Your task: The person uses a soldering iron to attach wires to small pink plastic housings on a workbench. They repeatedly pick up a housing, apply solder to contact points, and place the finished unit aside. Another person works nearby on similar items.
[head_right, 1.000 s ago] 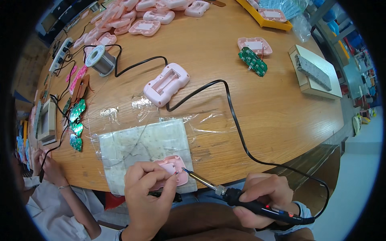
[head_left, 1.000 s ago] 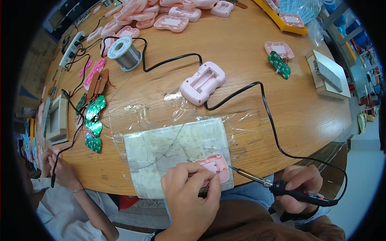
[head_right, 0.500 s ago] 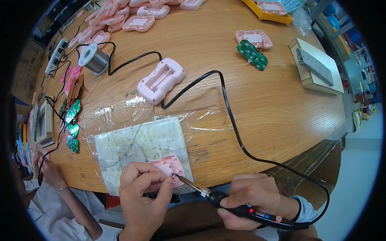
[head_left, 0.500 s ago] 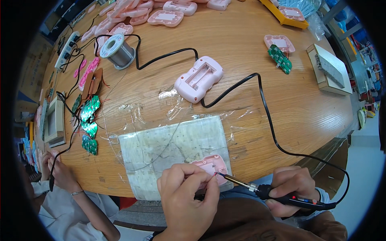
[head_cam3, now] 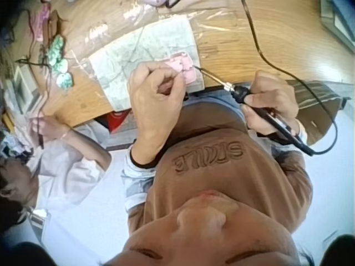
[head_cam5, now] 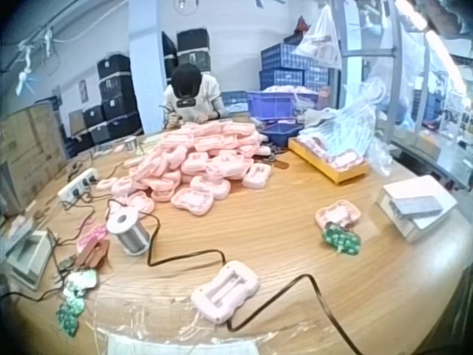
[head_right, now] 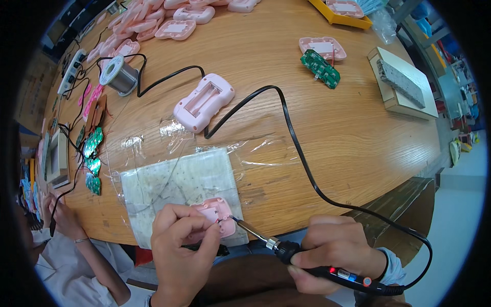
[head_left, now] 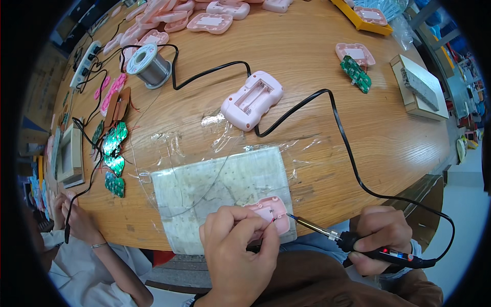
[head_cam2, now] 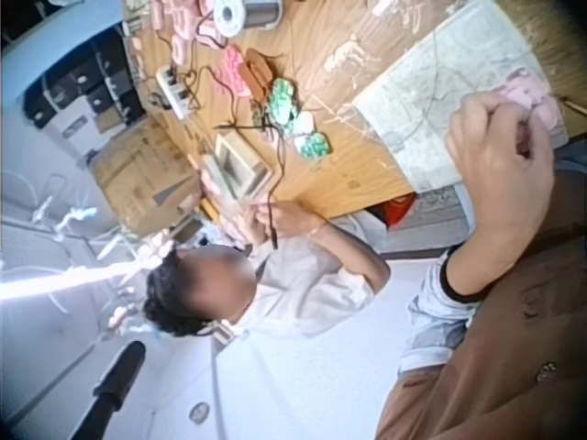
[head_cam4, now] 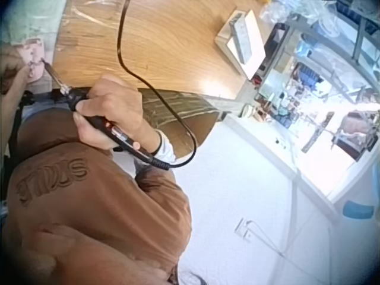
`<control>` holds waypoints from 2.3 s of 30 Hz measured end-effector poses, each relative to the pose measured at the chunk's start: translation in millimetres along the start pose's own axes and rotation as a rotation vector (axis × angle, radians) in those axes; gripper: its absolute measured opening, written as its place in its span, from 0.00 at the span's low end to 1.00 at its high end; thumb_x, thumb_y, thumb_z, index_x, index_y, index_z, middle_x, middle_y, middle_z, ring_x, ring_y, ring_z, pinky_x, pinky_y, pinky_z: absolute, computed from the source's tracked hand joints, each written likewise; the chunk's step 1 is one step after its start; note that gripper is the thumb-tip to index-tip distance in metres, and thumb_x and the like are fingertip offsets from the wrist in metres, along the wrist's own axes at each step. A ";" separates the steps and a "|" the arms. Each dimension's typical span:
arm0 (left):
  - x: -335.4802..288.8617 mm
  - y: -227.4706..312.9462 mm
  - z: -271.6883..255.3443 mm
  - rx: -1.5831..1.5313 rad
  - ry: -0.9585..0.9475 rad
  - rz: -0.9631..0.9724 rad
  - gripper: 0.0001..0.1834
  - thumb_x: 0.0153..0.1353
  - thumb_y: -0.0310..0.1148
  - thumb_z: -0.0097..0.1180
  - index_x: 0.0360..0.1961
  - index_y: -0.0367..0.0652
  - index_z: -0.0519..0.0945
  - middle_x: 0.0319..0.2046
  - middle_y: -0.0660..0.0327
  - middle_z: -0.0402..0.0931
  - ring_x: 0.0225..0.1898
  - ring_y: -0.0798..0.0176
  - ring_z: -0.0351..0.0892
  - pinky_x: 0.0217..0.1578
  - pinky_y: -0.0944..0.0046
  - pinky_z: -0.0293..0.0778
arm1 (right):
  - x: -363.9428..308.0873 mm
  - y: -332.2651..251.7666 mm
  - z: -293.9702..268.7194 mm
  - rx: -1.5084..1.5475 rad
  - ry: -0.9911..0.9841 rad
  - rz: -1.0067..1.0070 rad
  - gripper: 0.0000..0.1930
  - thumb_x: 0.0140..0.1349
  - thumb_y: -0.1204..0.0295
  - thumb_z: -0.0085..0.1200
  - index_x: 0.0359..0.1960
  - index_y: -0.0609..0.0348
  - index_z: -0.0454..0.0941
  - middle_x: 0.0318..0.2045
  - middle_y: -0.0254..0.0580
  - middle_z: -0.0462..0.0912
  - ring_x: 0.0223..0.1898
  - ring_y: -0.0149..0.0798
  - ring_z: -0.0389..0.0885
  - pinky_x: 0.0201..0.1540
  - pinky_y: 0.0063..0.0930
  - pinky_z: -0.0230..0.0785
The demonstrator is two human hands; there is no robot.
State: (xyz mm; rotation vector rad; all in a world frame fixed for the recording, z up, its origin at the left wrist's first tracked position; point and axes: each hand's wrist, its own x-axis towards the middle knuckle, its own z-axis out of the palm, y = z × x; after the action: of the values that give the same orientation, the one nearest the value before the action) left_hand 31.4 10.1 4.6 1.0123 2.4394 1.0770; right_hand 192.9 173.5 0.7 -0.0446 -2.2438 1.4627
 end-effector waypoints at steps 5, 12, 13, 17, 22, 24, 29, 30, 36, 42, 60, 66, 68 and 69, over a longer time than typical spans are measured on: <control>0.5 0.2 -0.9 0.011 -0.007 -0.006 0.04 0.46 0.23 0.65 0.22 0.37 0.80 0.28 0.57 0.75 0.34 0.54 0.73 0.35 0.58 0.69 | -0.5 3.3 2.4 0.021 0.013 -0.002 0.14 0.44 0.80 0.66 0.32 0.59 0.74 0.15 0.38 0.71 0.12 0.34 0.65 0.14 0.26 0.53; 0.3 0.1 2.6 -0.093 -0.028 -0.095 0.05 0.47 0.21 0.63 0.22 0.37 0.78 0.27 0.56 0.72 0.33 0.56 0.73 0.32 0.60 0.70 | 2.6 5.5 3.5 0.033 0.025 -0.014 0.14 0.44 0.80 0.66 0.32 0.60 0.74 0.14 0.38 0.71 0.12 0.34 0.66 0.13 0.27 0.54; 0.8 -0.1 3.9 -0.150 -0.043 -0.154 0.05 0.47 0.20 0.63 0.23 0.36 0.77 0.28 0.57 0.71 0.33 0.59 0.73 0.30 0.64 0.73 | 3.0 5.6 3.7 0.037 0.030 -0.008 0.14 0.44 0.80 0.66 0.32 0.60 0.74 0.15 0.38 0.71 0.12 0.34 0.66 0.13 0.27 0.54; 4.8 -2.2 3.4 0.034 -0.098 -0.023 0.06 0.48 0.20 0.62 0.22 0.36 0.76 0.26 0.57 0.68 0.29 0.58 0.72 0.28 0.64 0.69 | 4.9 6.1 4.5 0.031 0.023 -0.009 0.14 0.44 0.81 0.65 0.32 0.60 0.74 0.14 0.38 0.71 0.12 0.34 0.67 0.13 0.27 0.54; 8.6 1.5 -0.5 0.099 -0.092 -0.020 0.06 0.48 0.22 0.61 0.22 0.37 0.76 0.25 0.54 0.70 0.30 0.52 0.71 0.31 0.56 0.67 | 8.0 7.8 5.8 0.055 0.028 -0.007 0.13 0.44 0.81 0.65 0.32 0.61 0.74 0.15 0.38 0.71 0.12 0.35 0.67 0.14 0.27 0.54; 10.3 3.8 -1.1 0.100 -0.104 -0.045 0.06 0.48 0.22 0.62 0.21 0.37 0.76 0.25 0.55 0.70 0.30 0.52 0.71 0.31 0.56 0.67 | 9.2 8.4 6.2 0.047 0.019 -0.010 0.13 0.44 0.81 0.65 0.32 0.61 0.74 0.15 0.38 0.70 0.12 0.35 0.66 0.14 0.27 0.54; 15.8 5.2 -2.5 0.161 -0.217 -0.067 0.07 0.49 0.21 0.63 0.22 0.36 0.75 0.25 0.56 0.68 0.28 0.56 0.71 0.29 0.60 0.66 | 11.2 10.1 9.3 0.049 0.002 -0.011 0.13 0.44 0.81 0.65 0.31 0.60 0.75 0.15 0.37 0.70 0.12 0.34 0.65 0.14 0.27 0.53; 16.8 4.9 -3.1 0.180 -0.228 -0.055 0.07 0.49 0.21 0.63 0.22 0.36 0.75 0.25 0.56 0.69 0.27 0.56 0.72 0.28 0.60 0.67 | 11.5 10.5 10.1 0.053 0.005 -0.013 0.13 0.44 0.81 0.65 0.31 0.60 0.75 0.15 0.37 0.69 0.12 0.34 0.65 0.14 0.27 0.53; 21.1 5.2 -5.8 0.163 -0.180 0.021 0.05 0.50 0.23 0.59 0.23 0.37 0.75 0.25 0.52 0.70 0.29 0.48 0.72 0.31 0.52 0.66 | 13.3 12.9 10.4 0.058 0.005 -0.037 0.12 0.43 0.81 0.65 0.30 0.60 0.75 0.16 0.37 0.69 0.13 0.34 0.65 0.13 0.27 0.53; 21.4 10.0 -4.8 0.011 -0.264 -0.234 0.07 0.49 0.21 0.64 0.21 0.34 0.76 0.26 0.56 0.69 0.24 0.60 0.73 0.24 0.64 0.70 | 15.5 13.0 9.2 0.043 -0.063 -0.053 0.12 0.43 0.81 0.65 0.30 0.60 0.77 0.16 0.37 0.69 0.12 0.35 0.65 0.13 0.28 0.53; 26.0 9.7 -7.3 0.035 -0.297 -0.209 0.07 0.49 0.21 0.64 0.21 0.34 0.77 0.24 0.57 0.69 0.23 0.62 0.72 0.24 0.65 0.68 | 20.4 12.9 1.3 0.062 -0.038 -0.034 0.10 0.44 0.81 0.64 0.29 0.59 0.76 0.15 0.36 0.68 0.12 0.35 0.64 0.13 0.28 0.52; 26.9 10.0 -8.4 0.032 -0.307 -0.229 0.06 0.49 0.21 0.64 0.21 0.34 0.77 0.24 0.57 0.68 0.23 0.62 0.72 0.25 0.65 0.68 | 20.4 14.2 -1.9 0.070 0.016 -0.045 0.13 0.42 0.82 0.64 0.30 0.59 0.74 0.15 0.37 0.69 0.12 0.35 0.64 0.13 0.28 0.51; 27.2 10.3 -8.7 0.041 -0.309 -0.222 0.06 0.49 0.22 0.64 0.21 0.34 0.77 0.24 0.57 0.68 0.23 0.62 0.72 0.24 0.65 0.68 | 18.8 15.2 -1.3 0.070 0.030 -0.042 0.13 0.42 0.82 0.64 0.30 0.59 0.74 0.14 0.37 0.69 0.12 0.34 0.64 0.13 0.28 0.51; 27.2 10.5 -8.7 0.040 -0.308 -0.226 0.06 0.49 0.22 0.64 0.21 0.34 0.77 0.24 0.57 0.68 0.23 0.62 0.72 0.24 0.65 0.68 | 17.9 15.4 -1.2 0.070 0.038 -0.041 0.13 0.42 0.82 0.64 0.30 0.59 0.74 0.14 0.36 0.69 0.12 0.34 0.64 0.13 0.28 0.51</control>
State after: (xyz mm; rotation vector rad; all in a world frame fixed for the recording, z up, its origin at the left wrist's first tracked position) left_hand 12.7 29.5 18.8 0.8194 2.2641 0.7409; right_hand 173.9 186.1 -6.0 -0.0044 -2.1488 1.5054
